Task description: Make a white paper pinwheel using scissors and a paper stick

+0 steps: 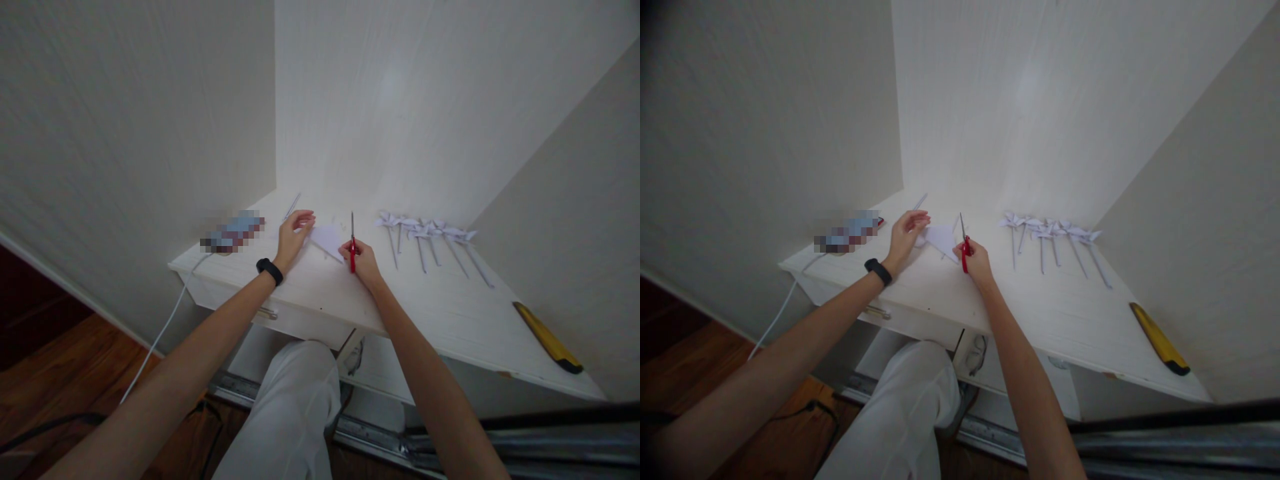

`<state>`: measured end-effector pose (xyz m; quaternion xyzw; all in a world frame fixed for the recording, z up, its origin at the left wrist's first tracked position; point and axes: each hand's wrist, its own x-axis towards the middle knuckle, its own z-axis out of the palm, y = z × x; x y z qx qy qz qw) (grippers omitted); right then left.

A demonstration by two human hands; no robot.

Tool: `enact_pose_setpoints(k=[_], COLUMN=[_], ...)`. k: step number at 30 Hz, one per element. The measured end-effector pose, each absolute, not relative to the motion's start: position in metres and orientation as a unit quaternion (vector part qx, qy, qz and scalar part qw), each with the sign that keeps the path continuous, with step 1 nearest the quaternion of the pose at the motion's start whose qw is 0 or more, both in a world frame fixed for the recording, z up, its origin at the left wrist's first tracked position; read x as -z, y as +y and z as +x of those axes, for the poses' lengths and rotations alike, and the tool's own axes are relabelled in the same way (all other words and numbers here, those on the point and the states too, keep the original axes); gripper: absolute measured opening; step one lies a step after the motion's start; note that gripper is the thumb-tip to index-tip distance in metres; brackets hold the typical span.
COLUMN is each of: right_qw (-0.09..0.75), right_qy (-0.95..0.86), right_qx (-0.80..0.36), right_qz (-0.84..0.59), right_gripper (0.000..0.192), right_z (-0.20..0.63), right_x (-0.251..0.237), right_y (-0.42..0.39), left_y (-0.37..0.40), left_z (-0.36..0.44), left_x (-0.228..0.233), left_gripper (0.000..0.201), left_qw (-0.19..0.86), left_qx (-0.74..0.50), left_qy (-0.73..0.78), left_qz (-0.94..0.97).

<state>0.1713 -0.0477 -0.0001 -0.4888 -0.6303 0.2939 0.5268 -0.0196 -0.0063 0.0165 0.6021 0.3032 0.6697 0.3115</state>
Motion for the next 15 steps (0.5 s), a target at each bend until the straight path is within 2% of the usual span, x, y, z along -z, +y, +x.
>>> enact_pose_setpoints(k=[2, 4, 6, 9, 12, 15], right_qw=[0.556, 0.583, 0.601, 0.623, 0.638, 0.636], right_qy=[-0.602, -0.579, -0.566, -0.553, -0.544, -0.555], right_qx=[-0.314, -0.329, -0.339, -0.343, -0.329, -0.305], right_qz=[-0.479, -0.465, -0.451, -0.435, -0.434, -0.441], right_gripper=[0.022, 0.022, 0.021, 0.02, 0.02, 0.02], right_z=[0.172, 0.171, 0.169, 0.166, 0.165, 0.165], right_x=[-0.001, -0.003, -0.005, -0.005, -0.004, -0.003], right_y=[-0.048, -0.048, -0.049, -0.05, -0.048, -0.047], left_y=[-0.001, 0.003, 0.003, -0.006, -0.017, -0.017], left_z=[-0.022, -0.023, -0.022, -0.016, -0.01, -0.005], left_x=[-0.014, -0.011, -0.008, -0.009, -0.012, -0.013], left_gripper=[0.02, 0.016, 0.018, 0.025, 0.027, 0.026], left_qw=[0.336, 0.414, 0.532, 0.646, 0.678, 0.675], left_qx=[-0.714, -0.721, -0.668, -0.518, -0.385, -0.373], left_qy=[0.335, 0.354, 0.336, 0.262, 0.226, 0.233], left_qz=[0.515, 0.428, 0.399, 0.496, 0.584, 0.593])
